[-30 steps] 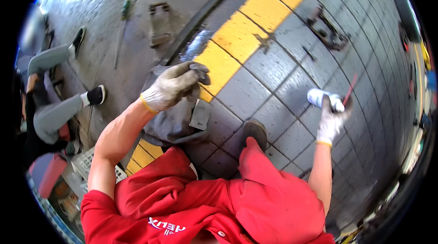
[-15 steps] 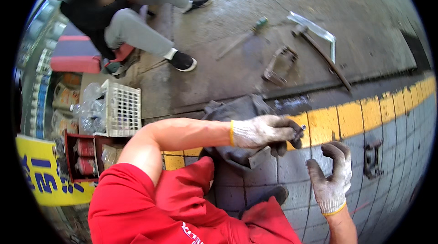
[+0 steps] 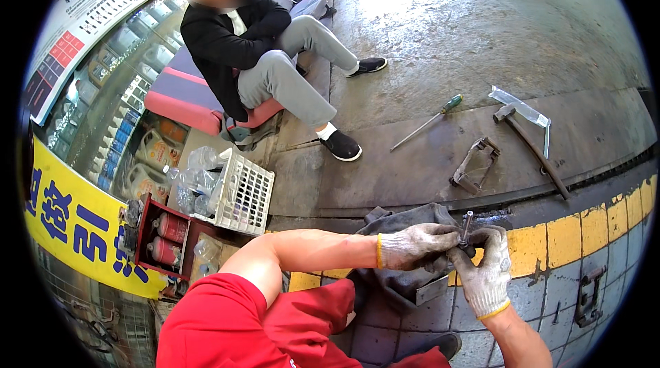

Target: The person cleans a small metal rod using a spray lubricant, a red sanding block, and a grey cloth. They repeatedly spray the rod, rub it with the sanding block, and wipe it with the cloth in a continuous loop.

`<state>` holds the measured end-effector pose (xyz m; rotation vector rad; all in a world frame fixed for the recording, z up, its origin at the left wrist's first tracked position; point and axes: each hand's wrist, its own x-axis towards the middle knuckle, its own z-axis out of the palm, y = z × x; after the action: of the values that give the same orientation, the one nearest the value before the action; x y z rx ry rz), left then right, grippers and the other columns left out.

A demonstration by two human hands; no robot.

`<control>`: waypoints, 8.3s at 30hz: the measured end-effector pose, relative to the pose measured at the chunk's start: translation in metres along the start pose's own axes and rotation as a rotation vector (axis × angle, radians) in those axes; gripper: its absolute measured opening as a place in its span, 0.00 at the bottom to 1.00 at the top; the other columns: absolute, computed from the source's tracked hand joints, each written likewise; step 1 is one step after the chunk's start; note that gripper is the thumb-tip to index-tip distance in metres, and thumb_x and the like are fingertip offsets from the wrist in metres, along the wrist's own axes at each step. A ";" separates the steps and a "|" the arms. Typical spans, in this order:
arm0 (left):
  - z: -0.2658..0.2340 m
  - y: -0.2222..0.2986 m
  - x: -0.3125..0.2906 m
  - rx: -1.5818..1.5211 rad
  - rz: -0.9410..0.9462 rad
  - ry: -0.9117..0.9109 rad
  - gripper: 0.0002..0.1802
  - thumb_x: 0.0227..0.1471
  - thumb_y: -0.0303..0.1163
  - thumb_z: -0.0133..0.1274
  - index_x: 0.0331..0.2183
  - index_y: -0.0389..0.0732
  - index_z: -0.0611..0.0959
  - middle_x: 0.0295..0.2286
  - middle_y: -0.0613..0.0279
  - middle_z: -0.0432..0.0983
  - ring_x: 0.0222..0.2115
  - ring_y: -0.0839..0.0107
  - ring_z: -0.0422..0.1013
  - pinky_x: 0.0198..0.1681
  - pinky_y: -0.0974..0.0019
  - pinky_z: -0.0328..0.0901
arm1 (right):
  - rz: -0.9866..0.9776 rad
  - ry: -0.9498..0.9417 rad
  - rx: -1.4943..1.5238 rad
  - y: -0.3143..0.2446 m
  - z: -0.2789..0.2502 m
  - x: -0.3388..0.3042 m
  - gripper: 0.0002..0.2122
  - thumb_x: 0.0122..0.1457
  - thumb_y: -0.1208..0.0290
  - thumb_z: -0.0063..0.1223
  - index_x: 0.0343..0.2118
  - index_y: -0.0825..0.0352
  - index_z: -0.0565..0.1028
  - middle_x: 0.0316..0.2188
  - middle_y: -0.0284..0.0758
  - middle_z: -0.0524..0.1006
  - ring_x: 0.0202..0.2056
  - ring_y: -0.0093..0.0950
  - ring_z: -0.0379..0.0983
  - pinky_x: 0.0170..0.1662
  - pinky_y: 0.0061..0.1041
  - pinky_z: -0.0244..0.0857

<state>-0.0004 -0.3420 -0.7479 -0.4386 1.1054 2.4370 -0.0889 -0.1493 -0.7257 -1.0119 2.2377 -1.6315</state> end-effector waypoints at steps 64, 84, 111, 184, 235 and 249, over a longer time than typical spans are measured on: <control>-0.091 0.006 0.009 1.473 0.154 0.488 0.29 0.57 0.46 0.64 0.53 0.36 0.83 0.45 0.42 0.85 0.46 0.49 0.82 0.52 0.53 0.75 | 0.568 -0.147 -0.135 0.077 -0.045 -0.024 0.16 0.62 0.69 0.62 0.51 0.66 0.77 0.42 0.40 0.84 0.45 0.33 0.83 0.52 0.34 0.75; -0.162 0.031 -0.024 0.164 -0.206 0.351 0.32 0.63 0.34 0.64 0.63 0.31 0.75 0.55 0.55 0.78 0.55 0.68 0.74 0.62 0.63 0.68 | 0.873 -0.164 0.602 0.079 0.070 0.026 0.17 0.67 0.74 0.59 0.56 0.74 0.74 0.44 0.37 0.80 0.43 0.25 0.80 0.47 0.28 0.80; -0.156 0.003 -0.012 0.148 -0.138 0.229 0.30 0.63 0.36 0.64 0.61 0.30 0.78 0.54 0.57 0.80 0.52 0.71 0.76 0.60 0.64 0.70 | 0.933 -0.112 0.698 0.065 0.091 0.008 0.14 0.68 0.72 0.61 0.50 0.74 0.74 0.42 0.38 0.81 0.42 0.24 0.80 0.47 0.26 0.80; -0.137 0.028 -0.008 0.551 -0.002 0.093 0.27 0.60 0.36 0.62 0.55 0.29 0.83 0.46 0.63 0.83 0.47 0.77 0.74 0.56 0.67 0.68 | 0.951 -0.072 0.798 0.077 0.078 -0.007 0.12 0.67 0.74 0.61 0.50 0.68 0.74 0.43 0.36 0.80 0.38 0.26 0.81 0.44 0.30 0.81; -0.130 0.012 -0.003 0.498 -0.039 0.061 0.27 0.63 0.43 0.64 0.54 0.32 0.85 0.45 0.66 0.84 0.46 0.76 0.74 0.55 0.66 0.69 | 1.027 -0.039 0.816 0.082 0.071 -0.014 0.09 0.65 0.75 0.56 0.47 0.68 0.73 0.34 0.36 0.78 0.27 0.27 0.78 0.30 0.30 0.80; -0.125 0.023 -0.001 0.834 0.029 0.142 0.27 0.55 0.41 0.64 0.50 0.30 0.86 0.42 0.58 0.85 0.44 0.69 0.77 0.53 0.62 0.71 | 1.060 -0.067 0.834 0.064 0.064 -0.013 0.11 0.65 0.75 0.56 0.50 0.66 0.76 0.31 0.33 0.79 0.27 0.26 0.77 0.29 0.29 0.77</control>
<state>0.0024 -0.4518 -0.8127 -0.3120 2.0353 1.7479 -0.0719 -0.1800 -0.8105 0.3006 1.3095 -1.6041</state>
